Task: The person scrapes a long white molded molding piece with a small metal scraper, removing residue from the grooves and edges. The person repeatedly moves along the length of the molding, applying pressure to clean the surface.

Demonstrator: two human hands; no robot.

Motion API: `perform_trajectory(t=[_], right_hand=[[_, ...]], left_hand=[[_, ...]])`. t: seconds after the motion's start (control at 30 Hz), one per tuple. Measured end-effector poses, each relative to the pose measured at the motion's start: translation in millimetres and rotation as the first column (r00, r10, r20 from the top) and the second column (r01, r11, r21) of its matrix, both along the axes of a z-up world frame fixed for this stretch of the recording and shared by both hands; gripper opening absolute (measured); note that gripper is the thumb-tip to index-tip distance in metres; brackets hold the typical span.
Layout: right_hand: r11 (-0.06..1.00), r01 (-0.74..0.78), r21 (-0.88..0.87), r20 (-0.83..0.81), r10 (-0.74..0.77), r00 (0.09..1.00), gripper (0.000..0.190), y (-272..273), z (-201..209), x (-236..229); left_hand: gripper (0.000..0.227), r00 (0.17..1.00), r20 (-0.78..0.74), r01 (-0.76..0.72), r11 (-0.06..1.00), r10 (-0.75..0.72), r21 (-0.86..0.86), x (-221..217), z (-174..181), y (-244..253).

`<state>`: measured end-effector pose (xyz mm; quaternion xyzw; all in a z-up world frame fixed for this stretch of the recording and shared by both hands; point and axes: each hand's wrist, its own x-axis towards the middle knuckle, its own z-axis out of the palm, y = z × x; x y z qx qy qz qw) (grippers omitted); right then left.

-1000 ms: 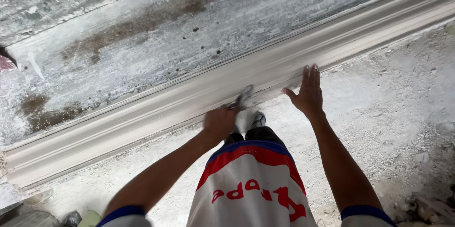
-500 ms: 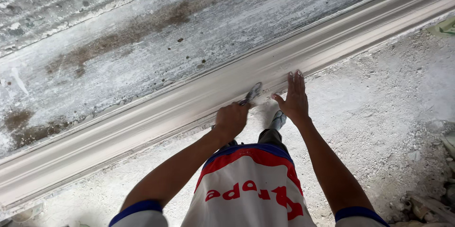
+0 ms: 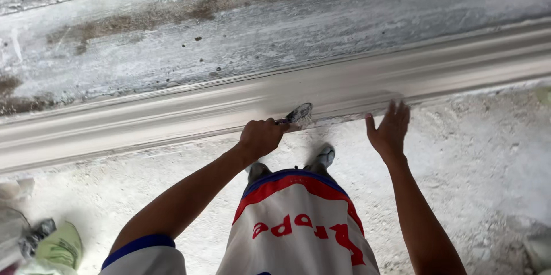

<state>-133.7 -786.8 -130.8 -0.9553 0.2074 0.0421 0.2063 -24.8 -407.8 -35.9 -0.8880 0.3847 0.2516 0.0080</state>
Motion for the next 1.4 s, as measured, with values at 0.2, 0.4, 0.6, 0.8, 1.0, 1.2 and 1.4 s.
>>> perform_trajectory(t=[0.2,0.4,0.6,0.8,1.0,1.2,1.4], right_hand=[[1.0,-0.001,-0.008,-0.138,0.0,0.99,0.11,-66,-14,11],[0.997,-0.068,-0.038,-0.075,0.065,0.995,0.111,-72,-28,11],[0.996,-0.072,-0.049,-0.065,0.069,0.996,0.11,-77,-27,9],[0.996,-0.053,-0.072,-0.008,0.053,0.999,0.109,-74,-25,14],[0.996,-0.019,-0.085,-0.096,0.011,0.995,0.109,-69,-14,9],[0.994,-0.034,-0.102,-0.022,0.032,0.999,0.11,-68,-16,12],[0.994,-0.032,-0.101,-0.037,0.028,0.999,0.112,-71,-21,12]], left_hand=[[0.04,0.993,-0.04,-0.1,0.981,0.108,0.163,-6,3,42],[0.038,0.996,-0.007,-0.093,0.991,0.095,0.098,-2,-7,47],[0.035,0.995,0.025,-0.096,0.994,0.095,0.046,-8,-6,-4],[0.04,0.995,0.0,-0.099,0.991,0.1,0.09,-9,7,-23],[0.04,0.997,0.052,-0.06,0.998,0.062,-0.028,-8,7,-32],[0.042,0.998,-0.038,-0.04,0.995,0.044,0.087,-5,4,-49],[0.042,0.996,-0.067,-0.054,0.998,0.055,0.012,-5,7,-66]])
